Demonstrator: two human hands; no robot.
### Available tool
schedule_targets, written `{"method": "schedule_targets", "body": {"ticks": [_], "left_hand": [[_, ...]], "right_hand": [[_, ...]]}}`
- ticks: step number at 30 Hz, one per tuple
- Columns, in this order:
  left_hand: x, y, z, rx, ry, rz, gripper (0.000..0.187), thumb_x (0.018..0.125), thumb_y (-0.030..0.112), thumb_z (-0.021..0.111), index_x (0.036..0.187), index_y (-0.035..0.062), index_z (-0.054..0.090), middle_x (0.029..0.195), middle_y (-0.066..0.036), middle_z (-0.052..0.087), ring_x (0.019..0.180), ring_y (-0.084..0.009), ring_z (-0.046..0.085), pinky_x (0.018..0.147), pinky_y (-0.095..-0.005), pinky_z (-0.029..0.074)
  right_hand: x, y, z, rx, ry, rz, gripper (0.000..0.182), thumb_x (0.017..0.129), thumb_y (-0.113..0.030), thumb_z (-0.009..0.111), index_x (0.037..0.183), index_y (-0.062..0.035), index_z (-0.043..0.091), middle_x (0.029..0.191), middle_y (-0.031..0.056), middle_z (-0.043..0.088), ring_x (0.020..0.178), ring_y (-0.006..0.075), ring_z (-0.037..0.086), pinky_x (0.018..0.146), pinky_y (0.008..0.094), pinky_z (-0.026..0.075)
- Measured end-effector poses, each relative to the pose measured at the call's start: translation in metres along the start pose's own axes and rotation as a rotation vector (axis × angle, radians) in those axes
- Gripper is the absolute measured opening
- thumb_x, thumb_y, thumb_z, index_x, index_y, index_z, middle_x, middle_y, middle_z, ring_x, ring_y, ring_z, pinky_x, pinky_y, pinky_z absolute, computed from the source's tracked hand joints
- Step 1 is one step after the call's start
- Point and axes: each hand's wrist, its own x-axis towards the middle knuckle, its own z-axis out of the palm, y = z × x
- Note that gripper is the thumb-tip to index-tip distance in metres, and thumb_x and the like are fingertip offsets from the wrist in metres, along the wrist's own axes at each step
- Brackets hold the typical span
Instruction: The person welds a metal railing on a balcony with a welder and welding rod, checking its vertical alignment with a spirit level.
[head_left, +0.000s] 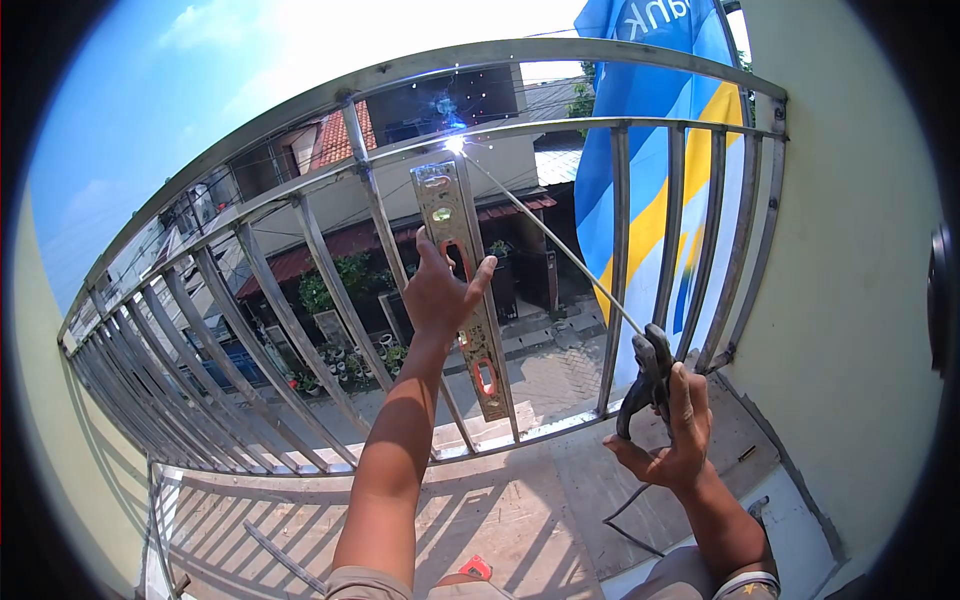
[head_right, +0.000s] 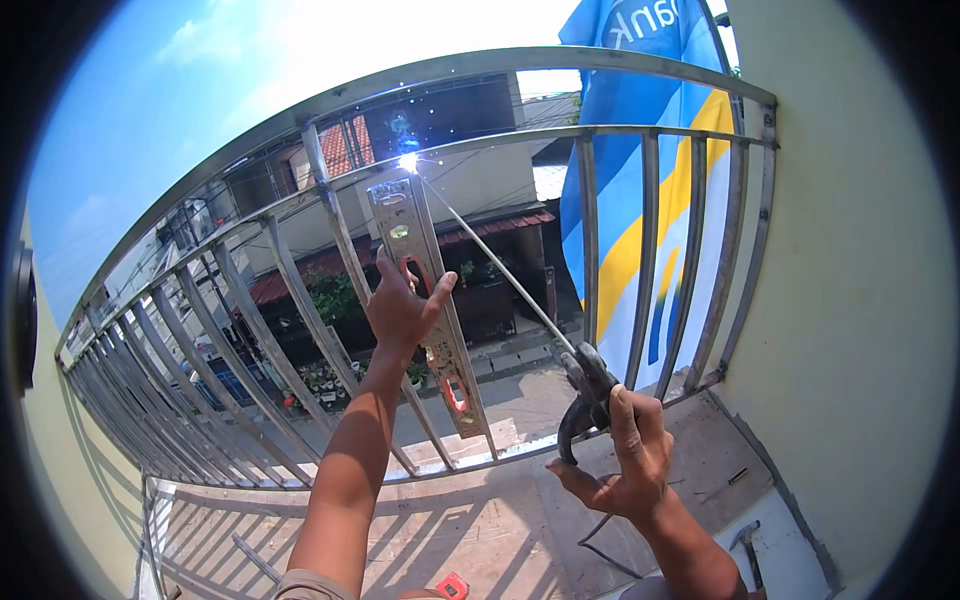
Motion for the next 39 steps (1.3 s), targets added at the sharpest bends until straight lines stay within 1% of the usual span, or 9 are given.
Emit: {"method": "schedule_targets", "body": {"ticks": [5,7,8,10,11,17,25,35,39], "left_hand": [[0.0006,0.0005,0.0006,-0.033,0.031,0.044,0.1,0.082,0.06,0.086,0.143,-0.0023,0.038,0.095,-0.013,0.07,0.081,-0.0376,0.077,0.071,-0.0499,0.06],[0.0017,0.0031,-0.0013,0.047,-0.046,-0.061,0.097,0.082,0.058,0.087,0.142,0.0015,0.037,0.093,-0.012,0.069,0.079,-0.0362,0.076,0.069,-0.0493,0.06],[0.001,0.0015,0.0,0.046,-0.047,-0.061,0.097,0.082,0.058,0.087,0.142,0.0015,0.037,0.093,-0.012,0.069,0.079,-0.0362,0.076,0.069,-0.0493,0.06],[-0.0001,-0.0028,0.0034,-0.022,0.052,0.076,0.094,0.083,0.055,0.088,0.142,0.0044,0.036,0.09,-0.01,0.068,0.076,-0.0348,0.075,0.067,-0.0489,0.06],[-0.0005,-0.0043,0.0053,-0.007,0.066,0.074,0.094,0.083,0.055,0.088,0.142,0.0049,0.036,0.089,-0.009,0.067,0.075,-0.0348,0.075,0.067,-0.049,0.06],[-0.0009,-0.0054,0.0057,-0.024,0.052,0.062,0.095,0.082,0.056,0.088,0.143,0.0054,0.035,0.09,-0.009,0.068,0.077,-0.0355,0.076,0.068,-0.0485,0.061],[-0.0005,-0.0044,0.0049,-0.006,0.035,0.059,0.098,0.083,0.057,0.087,0.144,0.0023,0.033,0.091,-0.01,0.068,0.077,-0.0356,0.076,0.068,-0.0494,0.061],[-0.0005,-0.0041,0.0046,-0.001,0.049,0.064,0.098,0.083,0.056,0.088,0.144,0.0029,0.032,0.091,-0.01,0.067,0.076,-0.0363,0.075,0.067,-0.0496,0.06],[-0.0005,-0.0042,0.0052,-0.006,0.033,0.052,0.098,0.083,0.056,0.087,0.144,0.0032,0.033,0.092,-0.01,0.067,0.078,-0.0365,0.076,0.069,-0.05,0.061]], "right_hand": [[-0.0021,0.0007,0.0007,-0.003,-0.007,0.009,0.109,0.073,-0.034,0.098,0.16,0.0049,0.044,0.115,0.019,0.063,0.085,0.0234,0.071,0.063,0.0346,0.061],[-0.0025,0.0006,0.0002,-0.007,-0.011,0.011,0.11,0.073,-0.034,0.098,0.16,0.005,0.044,0.115,0.0193,0.063,0.085,0.0237,0.071,0.064,0.0348,0.06],[-0.0021,0.0004,-0.0005,-0.007,-0.002,0.0,0.111,0.073,-0.034,0.098,0.16,0.0051,0.044,0.115,0.0195,0.063,0.085,0.0242,0.07,0.064,0.0348,0.06],[-0.0003,0.0004,-0.0018,-0.007,0.008,-0.012,0.112,0.072,-0.035,0.099,0.161,0.0052,0.043,0.115,0.0198,0.063,0.085,0.0246,0.069,0.064,0.0348,0.059],[0.0007,0.0002,-0.003,-0.014,0.014,-0.026,0.113,0.072,-0.035,0.099,0.161,0.0051,0.042,0.116,0.0201,0.063,0.085,0.0248,0.069,0.064,0.0345,0.059],[0.0004,-0.001,-0.0016,-0.01,-0.003,-0.009,0.113,0.072,-0.034,0.099,0.162,0.0045,0.041,0.117,0.0207,0.064,0.086,0.0239,0.069,0.064,0.0337,0.059],[0.0015,-0.0007,-0.0002,-0.004,-0.012,-0.002,0.111,0.073,-0.032,0.098,0.162,0.0043,0.042,0.117,0.0198,0.065,0.087,0.0232,0.071,0.064,0.0339,0.06],[0.0023,-0.0016,0.002,0.01,-0.005,0.007,0.109,0.075,-0.032,0.098,0.162,0.0037,0.043,0.117,0.0196,0.065,0.088,0.0229,0.073,0.065,0.0342,0.062],[0.0015,-0.0009,0.0027,0.012,-0.004,0.008,0.109,0.075,-0.033,0.098,0.162,0.004,0.043,0.117,0.0194,0.065,0.087,0.0228,0.072,0.066,0.0347,0.061]]}}
